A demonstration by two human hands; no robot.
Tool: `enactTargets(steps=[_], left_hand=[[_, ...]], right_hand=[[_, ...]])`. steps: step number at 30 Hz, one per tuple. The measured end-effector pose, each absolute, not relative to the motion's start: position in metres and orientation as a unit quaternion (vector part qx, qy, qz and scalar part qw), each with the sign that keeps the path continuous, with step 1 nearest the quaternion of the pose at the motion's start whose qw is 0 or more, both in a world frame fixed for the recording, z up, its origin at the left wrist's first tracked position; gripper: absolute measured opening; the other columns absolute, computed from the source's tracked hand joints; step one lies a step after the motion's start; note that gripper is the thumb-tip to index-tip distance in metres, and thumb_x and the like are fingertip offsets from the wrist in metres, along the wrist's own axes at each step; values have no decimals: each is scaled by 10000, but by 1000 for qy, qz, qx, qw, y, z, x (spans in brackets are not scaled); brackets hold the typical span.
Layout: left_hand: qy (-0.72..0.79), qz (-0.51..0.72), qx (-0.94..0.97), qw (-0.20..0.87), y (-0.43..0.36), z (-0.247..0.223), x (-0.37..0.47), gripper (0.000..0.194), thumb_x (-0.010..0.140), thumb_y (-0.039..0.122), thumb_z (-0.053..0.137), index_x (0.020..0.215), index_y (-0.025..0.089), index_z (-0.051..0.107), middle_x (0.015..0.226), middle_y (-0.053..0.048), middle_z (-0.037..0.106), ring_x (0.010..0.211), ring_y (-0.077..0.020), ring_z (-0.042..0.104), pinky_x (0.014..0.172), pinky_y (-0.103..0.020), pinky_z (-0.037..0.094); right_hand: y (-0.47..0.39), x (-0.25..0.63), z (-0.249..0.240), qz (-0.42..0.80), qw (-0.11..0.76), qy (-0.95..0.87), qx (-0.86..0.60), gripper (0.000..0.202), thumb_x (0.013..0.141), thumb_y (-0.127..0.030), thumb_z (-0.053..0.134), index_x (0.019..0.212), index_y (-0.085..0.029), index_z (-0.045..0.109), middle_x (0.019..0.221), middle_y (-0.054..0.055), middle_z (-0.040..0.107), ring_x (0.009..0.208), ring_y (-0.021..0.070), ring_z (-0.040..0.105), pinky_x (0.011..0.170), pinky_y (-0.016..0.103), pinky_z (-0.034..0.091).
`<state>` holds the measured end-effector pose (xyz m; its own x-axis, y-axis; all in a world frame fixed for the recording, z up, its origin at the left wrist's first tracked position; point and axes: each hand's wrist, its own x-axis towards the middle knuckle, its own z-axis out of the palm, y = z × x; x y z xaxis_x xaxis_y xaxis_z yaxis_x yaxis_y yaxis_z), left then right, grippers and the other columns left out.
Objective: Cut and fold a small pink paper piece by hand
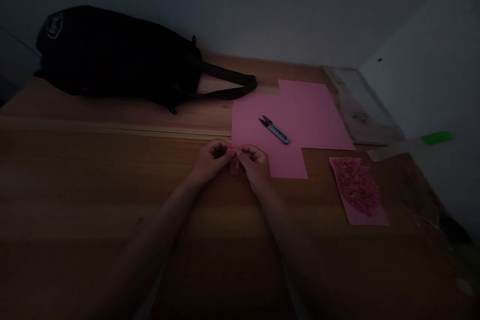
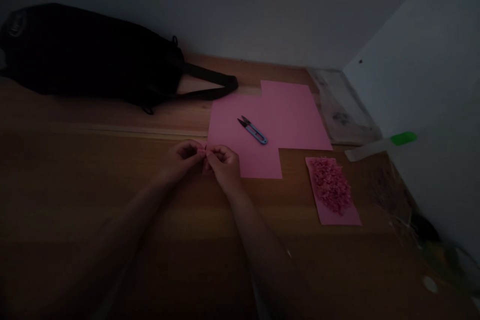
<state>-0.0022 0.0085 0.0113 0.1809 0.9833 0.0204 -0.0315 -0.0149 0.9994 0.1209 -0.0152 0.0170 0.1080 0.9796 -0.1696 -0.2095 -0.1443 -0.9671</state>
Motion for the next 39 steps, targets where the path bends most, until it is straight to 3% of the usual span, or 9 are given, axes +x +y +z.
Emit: enactTargets(steps=[39], left_hand=[[454,485,534,523,7,10,-1,138,622,275,700,707,179,648,736,-11,644,721,-140,581,726,-290,463]], right_hand=[[-15,121,18,564,536,-375,-505,131,671,-300,588,646,-193,518,428,-77,509,369,62,438,373,178,338]])
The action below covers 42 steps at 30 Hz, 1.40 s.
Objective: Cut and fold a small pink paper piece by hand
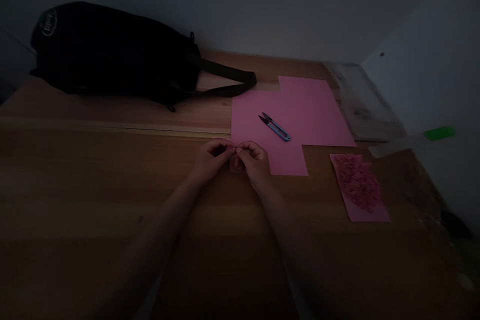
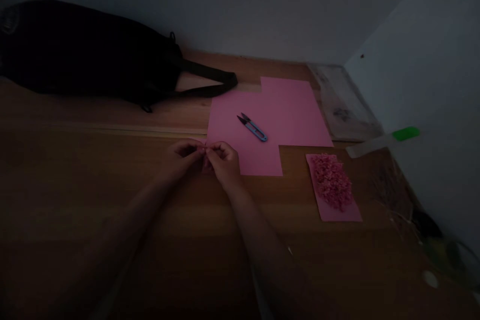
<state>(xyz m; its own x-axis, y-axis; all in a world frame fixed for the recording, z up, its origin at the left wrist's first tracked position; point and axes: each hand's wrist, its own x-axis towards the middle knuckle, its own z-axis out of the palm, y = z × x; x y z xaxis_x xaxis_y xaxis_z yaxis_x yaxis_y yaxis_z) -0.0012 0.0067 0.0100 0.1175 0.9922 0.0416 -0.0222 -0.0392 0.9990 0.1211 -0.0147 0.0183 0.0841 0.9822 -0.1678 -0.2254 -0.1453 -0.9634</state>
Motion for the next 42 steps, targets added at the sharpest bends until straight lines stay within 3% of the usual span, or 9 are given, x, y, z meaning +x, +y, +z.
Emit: enactTargets(steps=[42], left_hand=[[445,467,547,534,8,11,-2,97,659,254,665,704,174,633,763,-14,652,729,-136,586,738,-280,469]], right_hand=[[-15,120,12,536,531,-399,-521,145,692,-324,568,655,-191,522,423,-74,493,363,60,427,358,176,331]])
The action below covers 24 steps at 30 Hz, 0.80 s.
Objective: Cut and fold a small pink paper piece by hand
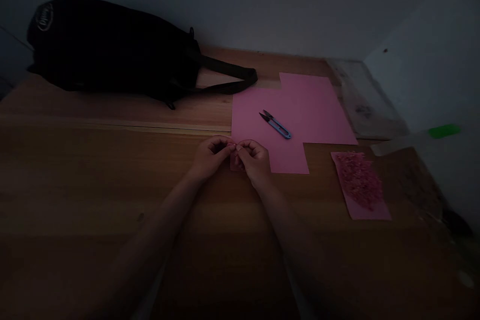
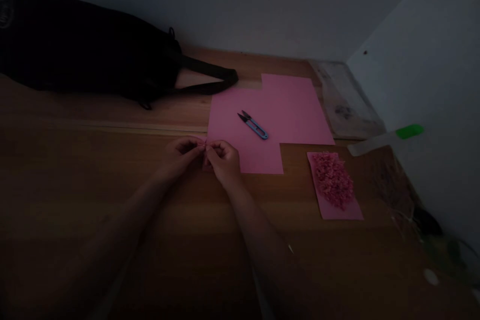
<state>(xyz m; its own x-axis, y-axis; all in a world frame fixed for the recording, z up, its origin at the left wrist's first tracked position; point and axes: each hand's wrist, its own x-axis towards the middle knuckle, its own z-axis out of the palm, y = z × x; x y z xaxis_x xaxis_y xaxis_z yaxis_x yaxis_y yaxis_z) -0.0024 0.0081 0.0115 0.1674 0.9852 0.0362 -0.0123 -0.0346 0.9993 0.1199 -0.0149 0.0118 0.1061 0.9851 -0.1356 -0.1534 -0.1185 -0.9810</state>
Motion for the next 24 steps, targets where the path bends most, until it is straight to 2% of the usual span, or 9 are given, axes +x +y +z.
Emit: enactTargets(steps=[24], left_hand=[[467,430,578,513,8,15,-2,103,715,271,573,700,171,556,687,13,569,661,-111,526,658,-231,428]], right_hand=[[-16,119,7,532,538,-414,-506,122,706,-305,571,729,-202,511,443,-93,502,364,61,464,372,172,378]])
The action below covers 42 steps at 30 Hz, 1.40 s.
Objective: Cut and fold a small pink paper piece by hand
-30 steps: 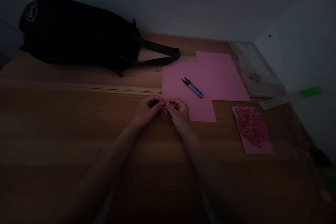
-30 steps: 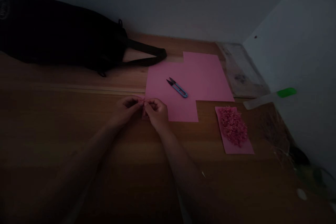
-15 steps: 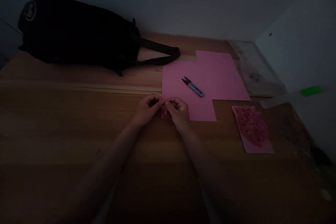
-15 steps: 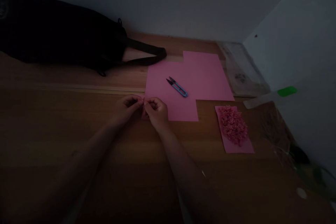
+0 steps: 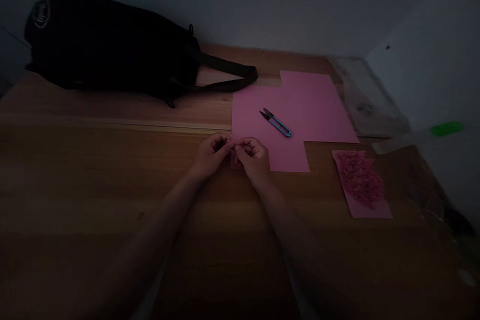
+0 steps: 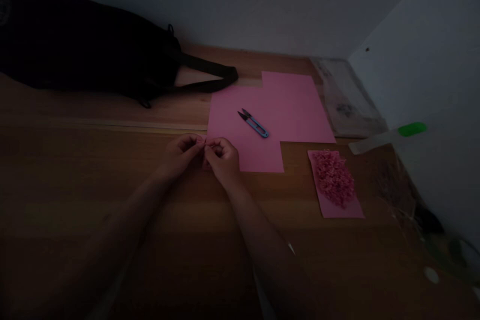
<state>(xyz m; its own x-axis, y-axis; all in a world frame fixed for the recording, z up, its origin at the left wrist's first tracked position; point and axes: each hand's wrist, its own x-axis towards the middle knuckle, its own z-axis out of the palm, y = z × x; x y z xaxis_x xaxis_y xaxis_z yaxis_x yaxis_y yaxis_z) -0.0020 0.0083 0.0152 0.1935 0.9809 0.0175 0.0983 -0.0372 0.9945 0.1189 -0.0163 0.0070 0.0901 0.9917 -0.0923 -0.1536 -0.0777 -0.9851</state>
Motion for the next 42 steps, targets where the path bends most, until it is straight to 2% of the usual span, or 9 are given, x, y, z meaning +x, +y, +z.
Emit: enactTargets(steps=[30,42], left_hand=[[479,449,547,520,8,11,0,136,707,306,598,708,171,579,698,8,589,666,-116,541,678,-247,437],[487,451,550,507,6,12,-3,113,667,278,645,706,173,641,752,-25,666,744,-151,602,749,-293,477]], right_hand=[[-19,114,7,485,562,-411,-528,138,719,-323,576,752,-193,544,455,-81,506,366,68,457,371,183,385],[-20,114,5,431,564,-439,-551,117,726,-315,554,735,-202,527,467,-75,487,390,72,441,392,184,366]])
